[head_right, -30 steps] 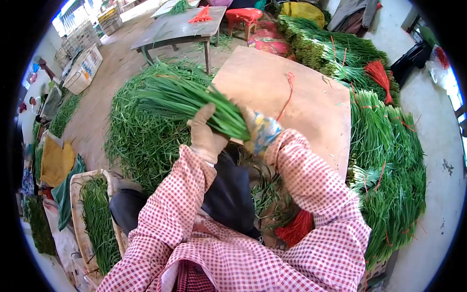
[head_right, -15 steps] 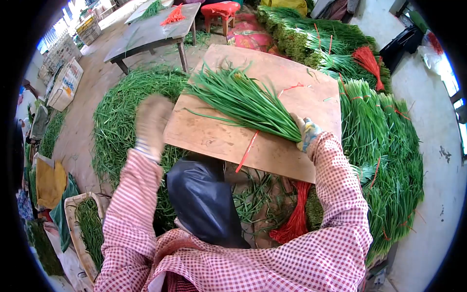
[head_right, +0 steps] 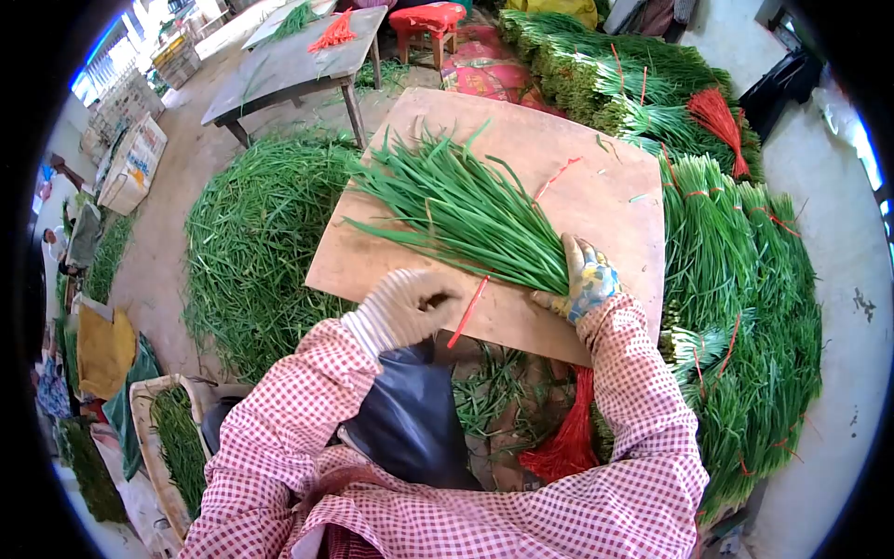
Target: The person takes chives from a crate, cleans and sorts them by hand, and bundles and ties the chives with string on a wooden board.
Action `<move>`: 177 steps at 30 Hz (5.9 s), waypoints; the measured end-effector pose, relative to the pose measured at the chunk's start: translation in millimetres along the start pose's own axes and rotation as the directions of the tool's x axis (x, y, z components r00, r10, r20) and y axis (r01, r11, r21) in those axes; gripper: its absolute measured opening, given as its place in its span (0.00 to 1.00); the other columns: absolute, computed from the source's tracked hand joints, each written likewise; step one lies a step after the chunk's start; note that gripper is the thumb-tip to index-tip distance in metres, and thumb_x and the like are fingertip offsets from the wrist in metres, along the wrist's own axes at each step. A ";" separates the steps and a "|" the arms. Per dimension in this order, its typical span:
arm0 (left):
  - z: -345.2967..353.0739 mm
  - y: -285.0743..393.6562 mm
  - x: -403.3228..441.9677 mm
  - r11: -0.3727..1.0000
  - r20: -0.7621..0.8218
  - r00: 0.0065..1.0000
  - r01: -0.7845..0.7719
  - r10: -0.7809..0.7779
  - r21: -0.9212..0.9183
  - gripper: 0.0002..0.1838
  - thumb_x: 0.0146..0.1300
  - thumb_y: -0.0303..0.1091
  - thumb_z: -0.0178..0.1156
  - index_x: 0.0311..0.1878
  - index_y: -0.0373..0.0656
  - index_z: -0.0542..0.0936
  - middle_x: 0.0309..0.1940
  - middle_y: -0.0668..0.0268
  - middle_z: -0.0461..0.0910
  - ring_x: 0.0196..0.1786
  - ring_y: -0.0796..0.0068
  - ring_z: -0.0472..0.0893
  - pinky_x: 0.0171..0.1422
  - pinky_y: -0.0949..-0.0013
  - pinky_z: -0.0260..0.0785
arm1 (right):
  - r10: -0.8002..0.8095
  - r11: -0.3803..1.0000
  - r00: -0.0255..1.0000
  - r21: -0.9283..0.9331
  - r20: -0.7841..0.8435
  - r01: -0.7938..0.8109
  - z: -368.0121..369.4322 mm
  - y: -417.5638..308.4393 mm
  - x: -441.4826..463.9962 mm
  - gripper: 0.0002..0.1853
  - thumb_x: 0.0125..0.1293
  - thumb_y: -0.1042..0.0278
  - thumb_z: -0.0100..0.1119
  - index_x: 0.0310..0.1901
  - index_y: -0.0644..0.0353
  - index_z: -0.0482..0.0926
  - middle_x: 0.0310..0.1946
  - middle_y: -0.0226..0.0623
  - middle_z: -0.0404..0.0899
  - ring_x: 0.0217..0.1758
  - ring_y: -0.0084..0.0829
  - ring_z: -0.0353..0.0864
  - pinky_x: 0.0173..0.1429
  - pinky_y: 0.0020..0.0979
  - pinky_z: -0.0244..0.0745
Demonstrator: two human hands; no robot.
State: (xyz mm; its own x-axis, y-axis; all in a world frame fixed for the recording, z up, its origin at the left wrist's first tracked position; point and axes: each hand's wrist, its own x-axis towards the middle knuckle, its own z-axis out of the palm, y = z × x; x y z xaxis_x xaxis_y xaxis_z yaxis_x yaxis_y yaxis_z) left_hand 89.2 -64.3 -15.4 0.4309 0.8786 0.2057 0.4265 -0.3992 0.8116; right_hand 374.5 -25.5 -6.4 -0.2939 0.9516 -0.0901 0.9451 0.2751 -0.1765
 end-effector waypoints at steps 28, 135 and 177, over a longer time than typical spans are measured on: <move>-43.4 -12.5 92.3 0.961 -0.351 0.922 -0.069 0.164 0.269 0.07 0.58 0.35 0.65 0.38 0.45 0.82 0.31 0.62 0.82 0.34 0.68 0.82 0.41 0.67 0.75 | -0.003 1.000 0.999 0.020 -0.048 0.004 6.3 7.2 -1.4 0.50 0.53 0.39 0.64 0.69 0.63 0.56 0.66 0.51 0.62 0.71 0.47 0.59 0.73 0.43 0.55; -56.3 55.3 -712.2 0.051 -0.877 -0.471 0.877 -0.096 -0.477 0.20 0.58 0.42 0.61 0.51 0.42 0.76 0.57 0.56 0.74 0.64 0.58 0.70 0.70 0.54 0.59 | -0.755 -0.295 -0.517 0.495 0.404 0.818 208.5 -781.5 -212.3 0.22 0.59 0.60 0.65 0.54 0.58 0.76 0.56 0.45 0.73 0.59 0.47 0.73 0.62 0.41 0.71; -50.3 40.9 -746.0 0.024 -0.656 -0.577 0.742 -0.486 -0.670 0.27 0.49 0.48 0.66 0.53 0.50 0.75 0.49 0.61 0.74 0.61 0.55 0.67 0.58 0.44 0.58 | -0.763 -0.383 -0.514 0.365 0.392 0.848 325.8 -927.8 -338.8 0.58 0.39 0.58 0.78 0.70 0.64 0.51 0.56 0.55 0.73 0.61 0.51 0.72 0.65 0.39 0.67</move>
State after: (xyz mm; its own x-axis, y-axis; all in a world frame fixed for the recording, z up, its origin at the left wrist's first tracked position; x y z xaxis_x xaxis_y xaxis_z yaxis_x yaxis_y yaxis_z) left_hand -254.7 -722.8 -108.1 -0.9778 -0.1411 -0.1546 -0.2031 0.8177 0.5386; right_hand -449.4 -647.8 -131.4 -0.6263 -0.7526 -0.2031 -0.6639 0.6516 -0.3670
